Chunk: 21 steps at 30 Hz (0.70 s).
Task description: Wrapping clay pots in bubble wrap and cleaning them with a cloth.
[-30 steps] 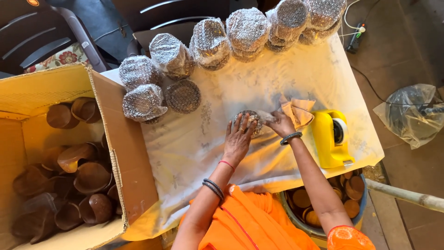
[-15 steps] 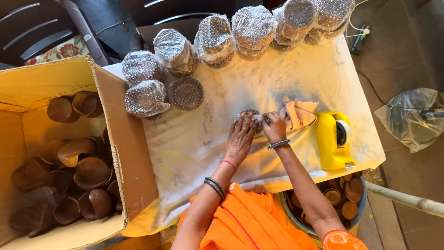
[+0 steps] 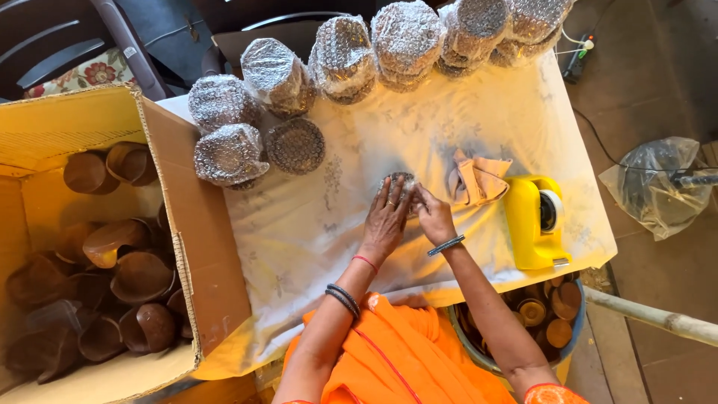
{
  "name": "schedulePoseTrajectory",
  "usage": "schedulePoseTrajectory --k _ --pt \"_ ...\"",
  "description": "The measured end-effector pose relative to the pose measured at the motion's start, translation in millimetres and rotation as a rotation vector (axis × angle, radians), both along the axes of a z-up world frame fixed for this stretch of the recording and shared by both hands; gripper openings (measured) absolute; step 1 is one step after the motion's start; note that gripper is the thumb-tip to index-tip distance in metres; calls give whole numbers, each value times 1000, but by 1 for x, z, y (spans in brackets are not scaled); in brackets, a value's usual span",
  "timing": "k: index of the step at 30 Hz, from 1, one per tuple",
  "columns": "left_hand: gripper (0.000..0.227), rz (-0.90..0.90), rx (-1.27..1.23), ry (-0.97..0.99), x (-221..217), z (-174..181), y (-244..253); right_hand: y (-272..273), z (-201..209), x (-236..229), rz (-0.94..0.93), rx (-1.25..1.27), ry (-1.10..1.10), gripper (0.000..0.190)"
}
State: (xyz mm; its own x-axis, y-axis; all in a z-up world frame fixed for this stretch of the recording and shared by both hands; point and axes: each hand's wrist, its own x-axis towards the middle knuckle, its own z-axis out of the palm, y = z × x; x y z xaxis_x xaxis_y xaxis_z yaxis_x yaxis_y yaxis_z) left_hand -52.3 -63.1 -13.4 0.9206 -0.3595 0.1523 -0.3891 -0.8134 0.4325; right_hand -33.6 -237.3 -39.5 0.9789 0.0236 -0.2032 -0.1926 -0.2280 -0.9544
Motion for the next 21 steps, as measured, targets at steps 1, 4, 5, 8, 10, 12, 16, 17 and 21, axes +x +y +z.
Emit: schedulePoseTrajectory --k 1,4,5,8,10,12,16,17,21 --pt "64 0 8 -28 0 -3 1 4 11 -1 36 -255 -92 47" --pt "61 -7 -12 -20 0 -5 2 -28 19 7 -4 240 170 45" --pt "61 -2 -11 -22 1 -3 2 -34 19 5 1 241 168 45" --pt "61 -8 -17 28 0 0 2 -45 26 -3 -100 -278 -146 37" --pt "59 -4 -35 25 2 -4 1 -39 42 -1 128 -408 -293 53" --pt "59 -1 -44 17 1 -5 1 -31 44 4 148 -401 -296 55" --pt "62 3 -72 9 1 -8 3 -20 39 14 199 -348 -283 49" --pt "62 3 -74 9 1 -7 2 -20 31 14 199 -350 -283 49" --pt "77 4 -124 31 1 -11 0 -5 14 8 138 -357 -304 22"
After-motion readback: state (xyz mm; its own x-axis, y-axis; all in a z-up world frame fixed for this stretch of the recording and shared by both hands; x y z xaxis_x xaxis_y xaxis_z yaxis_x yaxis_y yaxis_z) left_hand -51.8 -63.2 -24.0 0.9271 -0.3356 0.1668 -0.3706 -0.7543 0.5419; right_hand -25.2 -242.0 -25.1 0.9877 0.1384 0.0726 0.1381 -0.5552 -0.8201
